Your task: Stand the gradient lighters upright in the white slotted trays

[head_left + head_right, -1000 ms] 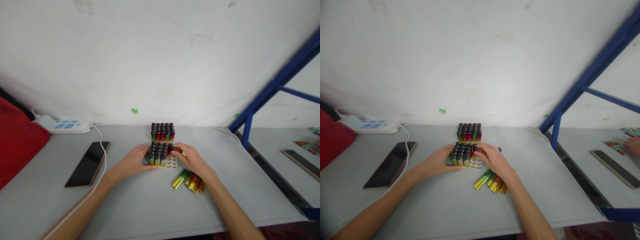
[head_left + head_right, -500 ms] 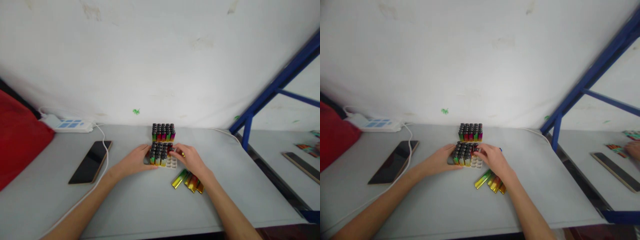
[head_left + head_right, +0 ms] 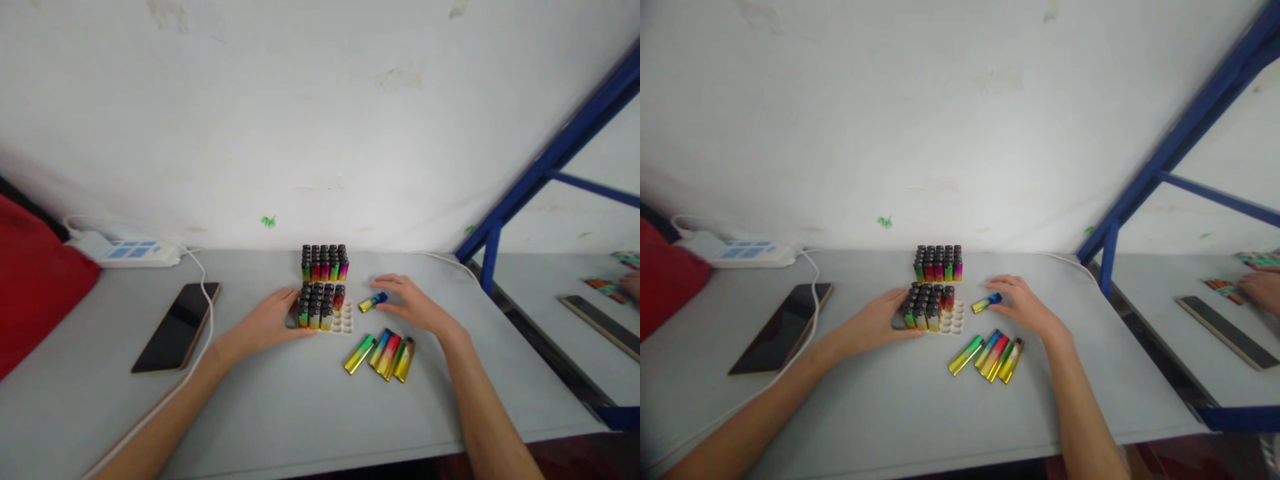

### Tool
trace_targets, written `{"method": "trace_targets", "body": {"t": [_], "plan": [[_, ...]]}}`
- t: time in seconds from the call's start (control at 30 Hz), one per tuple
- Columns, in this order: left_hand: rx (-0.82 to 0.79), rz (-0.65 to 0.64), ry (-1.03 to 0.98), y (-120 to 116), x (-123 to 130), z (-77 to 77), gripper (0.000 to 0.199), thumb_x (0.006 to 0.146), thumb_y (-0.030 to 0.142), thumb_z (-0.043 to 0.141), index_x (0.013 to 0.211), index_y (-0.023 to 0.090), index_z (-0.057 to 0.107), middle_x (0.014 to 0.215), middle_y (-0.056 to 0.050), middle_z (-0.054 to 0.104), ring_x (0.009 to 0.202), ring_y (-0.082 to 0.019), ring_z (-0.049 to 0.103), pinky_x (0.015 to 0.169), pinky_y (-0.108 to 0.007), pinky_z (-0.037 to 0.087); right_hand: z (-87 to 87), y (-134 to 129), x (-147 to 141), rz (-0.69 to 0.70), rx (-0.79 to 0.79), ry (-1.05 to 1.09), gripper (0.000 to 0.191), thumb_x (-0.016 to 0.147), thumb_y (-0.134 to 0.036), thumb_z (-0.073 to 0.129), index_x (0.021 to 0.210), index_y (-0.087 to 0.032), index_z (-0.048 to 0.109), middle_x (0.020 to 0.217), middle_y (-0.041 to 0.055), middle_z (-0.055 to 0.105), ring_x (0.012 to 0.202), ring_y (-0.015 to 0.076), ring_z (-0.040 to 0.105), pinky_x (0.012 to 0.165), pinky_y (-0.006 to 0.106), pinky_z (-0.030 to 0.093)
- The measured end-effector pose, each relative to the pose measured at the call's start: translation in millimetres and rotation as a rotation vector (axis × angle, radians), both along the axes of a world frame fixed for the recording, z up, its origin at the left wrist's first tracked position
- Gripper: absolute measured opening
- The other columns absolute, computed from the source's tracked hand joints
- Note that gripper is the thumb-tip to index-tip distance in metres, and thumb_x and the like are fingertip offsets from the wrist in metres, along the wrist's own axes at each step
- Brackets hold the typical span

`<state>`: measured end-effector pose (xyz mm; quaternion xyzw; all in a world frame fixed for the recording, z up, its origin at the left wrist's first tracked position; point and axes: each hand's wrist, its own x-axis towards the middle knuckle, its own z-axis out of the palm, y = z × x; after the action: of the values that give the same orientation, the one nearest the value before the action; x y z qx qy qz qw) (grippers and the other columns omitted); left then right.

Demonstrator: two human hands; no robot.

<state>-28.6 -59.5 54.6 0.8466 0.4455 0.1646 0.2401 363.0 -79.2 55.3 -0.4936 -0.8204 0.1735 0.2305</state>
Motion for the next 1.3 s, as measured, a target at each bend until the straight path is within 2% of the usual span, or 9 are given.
{"method": "trace_targets", "body": {"t": [0.13,0.2,0.33,0.47,0.63,0.8,1.0,1.13,1.3], "plan": [[0.002,-0.005,0.009,-0.9,0.0,0.9,0.062,0.081,0.066,0.090,0.123,0.023,0.074,0.130,-0.014,0.079,0.124,-0.039,0.074,0.113,-0.051,0.060,-6.2,1.1,-11.7,0.000,-0.056,0.021,0.014,0.098,-0.033,0.078,0.109,-0.024,0.079,0.129,0.0129,0.081,0.120,0.0315,0.074,0.110,0.049,0.056],[0.011,-0.012,0.009,-1.0,-0.1,0.4,0.061,0.082,0.065,0.089,0.124,0.022,0.074,0.131,-0.014,0.079,0.125,-0.039,0.074,0.114,-0.051,0.059,-3.9,-1.0,-16.7,-0.077,-0.079,0.079,0.019,0.101,-0.041,0.075,0.109,-0.024,0.074,0.107,0.0082,0.082,0.097,0.0271,0.074,0.092,0.041,0.058],[0.030,-0.026,-0.026,-0.6,-0.7,-2.0,0.060,0.082,0.065,0.089,0.123,0.024,0.074,0.131,-0.013,0.080,0.124,-0.038,0.074,0.113,-0.051,0.061,6.4,-5.5,-23.8,-0.217,-0.086,0.217,0.035,0.107,-0.057,0.064,0.119,-0.025,0.071,0.070,-0.0037,0.067,0.064,0.0202,0.058,0.067,0.033,0.045],[0.032,-0.021,-0.025,-0.3,-0.4,-2.7,0.063,0.081,0.067,0.088,0.125,0.024,0.074,0.133,-0.013,0.079,0.128,-0.039,0.073,0.116,-0.052,0.060,12.8,-4.3,-38.7,-0.318,-0.043,0.481,0.048,0.094,-0.070,0.078,0.105,-0.023,0.078,0.081,0.0006,0.070,0.069,0.0191,0.055,0.067,0.033,0.042],[0.005,-0.017,-0.025,0.3,-0.3,-1.0,0.063,0.081,0.067,0.089,0.124,0.024,0.074,0.131,-0.013,0.079,0.127,-0.041,0.074,0.114,-0.054,0.060,9.4,-3.8,-69.1,-0.342,-0.231,0.861,0.062,0.080,-0.083,0.085,0.083,-0.023,0.068,0.076,-0.0007,0.060,0.072,0.0177,0.054,0.068,0.031,0.047],[-0.003,-0.030,0.006,1.6,-0.6,-0.8,0.064,0.082,0.066,0.088,0.127,0.022,0.072,0.135,-0.015,0.077,0.129,-0.040,0.072,0.116,-0.053,0.058,7.2,-8.4,-94.9,-0.214,-0.395,1.113,0.062,0.085,-0.084,0.081,0.095,-0.026,0.063,0.084,-0.0018,0.063,0.071,0.0160,0.058,0.066,0.030,0.052],[-0.014,-0.036,0.013,-0.2,-1.0,3.4,0.064,0.087,0.063,0.084,0.133,0.021,0.071,0.140,-0.014,0.075,0.131,-0.040,0.070,0.118,-0.052,0.057,6.6,-6.9,-102.7,-0.235,-0.422,1.033,0.071,0.081,-0.095,0.073,0.087,-0.027,0.055,0.062,-0.0120,0.029,0.051,0.0095,0.023,0.046,0.024,0.023],[-0.012,-0.044,-0.014,0.8,-1.2,2.7,0.066,0.084,0.065,0.086,0.131,0.021,0.072,0.135,-0.013,0.077,0.127,-0.041,0.072,0.113,-0.052,0.060,0.0,-6.6,-100.8,-0.353,-0.287,0.860,0.073,0.087,-0.097,0.061,0.071,-0.028,0.043,0.059,-0.0080,0.034,0.052,0.0120,0.029,0.045,0.027,0.025],[-0.012,-0.031,-0.010,3.0,-0.9,-0.4,0.063,0.082,0.065,0.088,0.125,0.021,0.073,0.131,-0.014,0.079,0.124,-0.040,0.073,0.112,-0.051,0.060,-7.2,-5.0,-100.5,-0.434,-0.186,0.741,0.066,0.091,-0.085,0.059,0.061,-0.029,0.039,0.056,-0.0053,0.036,0.053,0.0131,0.032,0.048,0.029,0.026]]}}
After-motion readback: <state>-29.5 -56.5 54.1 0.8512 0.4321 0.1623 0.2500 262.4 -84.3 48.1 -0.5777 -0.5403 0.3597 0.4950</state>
